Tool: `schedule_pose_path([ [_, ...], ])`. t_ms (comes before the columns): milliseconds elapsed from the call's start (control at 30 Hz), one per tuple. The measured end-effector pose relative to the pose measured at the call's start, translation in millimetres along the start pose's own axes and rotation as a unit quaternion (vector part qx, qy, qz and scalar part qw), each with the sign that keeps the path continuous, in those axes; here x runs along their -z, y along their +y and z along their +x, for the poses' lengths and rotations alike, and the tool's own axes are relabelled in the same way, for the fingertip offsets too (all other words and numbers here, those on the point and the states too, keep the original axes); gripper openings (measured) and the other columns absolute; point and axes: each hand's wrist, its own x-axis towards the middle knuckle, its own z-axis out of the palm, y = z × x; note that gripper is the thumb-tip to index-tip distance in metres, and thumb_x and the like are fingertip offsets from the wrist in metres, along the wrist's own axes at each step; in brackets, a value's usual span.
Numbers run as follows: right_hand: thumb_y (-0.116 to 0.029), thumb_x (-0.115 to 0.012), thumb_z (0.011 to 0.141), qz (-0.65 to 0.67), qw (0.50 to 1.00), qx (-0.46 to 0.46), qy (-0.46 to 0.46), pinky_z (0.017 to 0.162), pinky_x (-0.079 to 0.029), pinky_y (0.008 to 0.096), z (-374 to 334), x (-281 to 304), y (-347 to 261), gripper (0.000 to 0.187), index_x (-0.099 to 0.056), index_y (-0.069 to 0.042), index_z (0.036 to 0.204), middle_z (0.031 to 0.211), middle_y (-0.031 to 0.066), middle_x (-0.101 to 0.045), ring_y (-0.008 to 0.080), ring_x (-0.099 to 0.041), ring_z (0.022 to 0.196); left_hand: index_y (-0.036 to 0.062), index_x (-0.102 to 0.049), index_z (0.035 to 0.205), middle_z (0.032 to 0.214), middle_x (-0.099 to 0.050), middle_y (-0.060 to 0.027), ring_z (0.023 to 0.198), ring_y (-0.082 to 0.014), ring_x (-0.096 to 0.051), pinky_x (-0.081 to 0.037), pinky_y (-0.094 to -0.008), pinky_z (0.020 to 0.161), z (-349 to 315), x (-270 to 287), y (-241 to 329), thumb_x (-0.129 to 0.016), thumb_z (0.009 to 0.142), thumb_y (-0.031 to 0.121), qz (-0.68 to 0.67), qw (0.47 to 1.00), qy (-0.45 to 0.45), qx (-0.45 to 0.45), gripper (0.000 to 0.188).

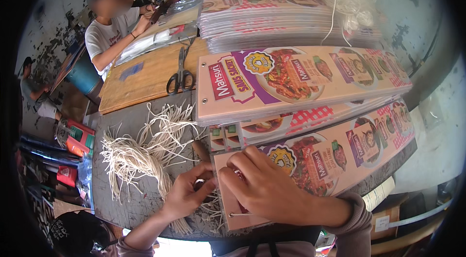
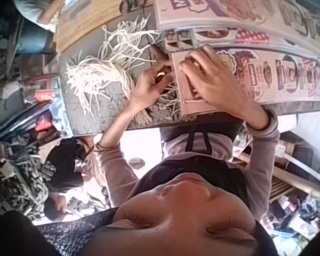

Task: The person arranges printed boards on the table, takes strings from a pile, and threads and ties the strings through the holes in the boards by hand.

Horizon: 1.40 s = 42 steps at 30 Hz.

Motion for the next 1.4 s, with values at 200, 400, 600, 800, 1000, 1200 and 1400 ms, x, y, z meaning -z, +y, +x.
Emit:
schedule_pose_path([
  [200, -0.009, -0.058, 0.073, 0.035, 0.999, -0.018, 0.010, 0.069, -0.042, 0.0333, 0.8, -4.7, 3.0, 0.018, -0.053, -0.002, 0.089, 0.085, 0.0089, -0.048, 0.0238, -0.049, 0.081, 0.0003, -0.052, 0.111, 0.086, -0.065, -0.0115, 0.078, -0.0086, -0.060, -0.047, -0.0254, 0.069, 2.3, 0.2, 1.1, -0.052, 0.090, 0.005, 0.023, 0.999, -0.029, -0.037, 0.022],
  [400, -0.005, -0.066, 0.075, 0.032, 0.998, -0.041, 0.025, 0.065, -0.042, 0.0354, 0.6, -7.3, 2.1, 0.018, -0.053, -0.001, 0.087, 0.082, 0.0102, -0.053, 0.0264, -0.050, 0.074, -0.0022, -0.051, 0.109, 0.082, -0.063, -0.0082, 0.082, -0.0093, -0.060, -0.047, -0.0239, 0.071, 4.1, -2.9, -6.3, -0.050, 0.091, 0.002, -0.054, 0.998, -0.004, -0.019, 0.019],
  [600, -0.011, -0.060, 0.073, -0.001, 1.000, -0.006, 0.005, 0.069, -0.042, 0.0338, -2.8, -13.6, 4.8, 0.020, -0.053, -0.002, 0.089, 0.085, 0.0096, -0.047, 0.0242, -0.049, 0.082, -0.0023, -0.052, 0.108, 0.080, -0.063, -0.0069, 0.076, -0.0063, -0.059, -0.049, -0.0227, 0.067, 4.8, -2.2, -6.6, -0.050, 0.088, -0.001, -0.092, 0.994, 0.056, 0.024, 0.020],
  [800, -0.014, -0.066, 0.076, 0.009, 1.000, -0.022, -0.012, 0.071, -0.043, 0.0346, 0.3, -11.3, 0.1, 0.023, -0.058, -0.001, 0.093, 0.091, 0.0089, -0.054, 0.0241, -0.052, 0.081, 0.0022, -0.055, 0.112, 0.077, -0.063, -0.0042, 0.068, -0.0036, -0.054, -0.045, -0.0219, 0.058, 1.6, -1.6, -19.2, -0.056, 0.083, -0.001, 0.050, 0.998, -0.029, -0.025, 0.030],
  [1000, -0.020, -0.067, 0.075, 0.028, 0.999, 0.038, -0.011, 0.082, -0.043, 0.0373, -0.5, -16.4, -3.2, 0.039, -0.058, 0.001, 0.106, 0.119, 0.0147, -0.049, 0.0256, -0.054, 0.102, 0.0039, -0.057, 0.111, 0.075, -0.061, -0.0044, 0.062, -0.0045, -0.048, -0.043, -0.0231, 0.056, 6.6, -15.8, -10.7, -0.056, 0.083, 0.001, -0.061, 0.994, 0.074, -0.051, 0.029],
  [1200, -0.023, -0.065, 0.071, 0.010, 0.999, 0.053, -0.001, 0.083, -0.042, 0.0376, 0.1, -17.9, -2.0, 0.038, -0.058, 0.001, 0.100, 0.115, 0.0150, -0.052, 0.0245, -0.052, 0.105, -0.0003, -0.059, 0.103, 0.074, -0.062, -0.0053, 0.063, -0.0080, -0.056, -0.047, -0.0272, 0.055, 2.1, -10.3, -16.8, -0.054, 0.082, -0.002, -0.004, 0.998, 0.063, -0.027, 0.022],
  [1400, -0.027, -0.065, 0.073, 0.031, 0.998, 0.050, 0.011, 0.085, -0.041, 0.0347, 0.4, -16.0, 2.0, 0.043, -0.055, 0.001, 0.105, 0.113, 0.0119, -0.054, 0.0213, -0.053, 0.105, 0.0054, -0.054, 0.078, 0.048, -0.035, 0.0057, 0.038, -0.0037, -0.028, -0.021, -0.0204, 0.035, -5.6, 29.9, 4.6, -0.051, 0.087, 0.009, -0.271, 0.918, 0.287, -0.041, 0.011],
])
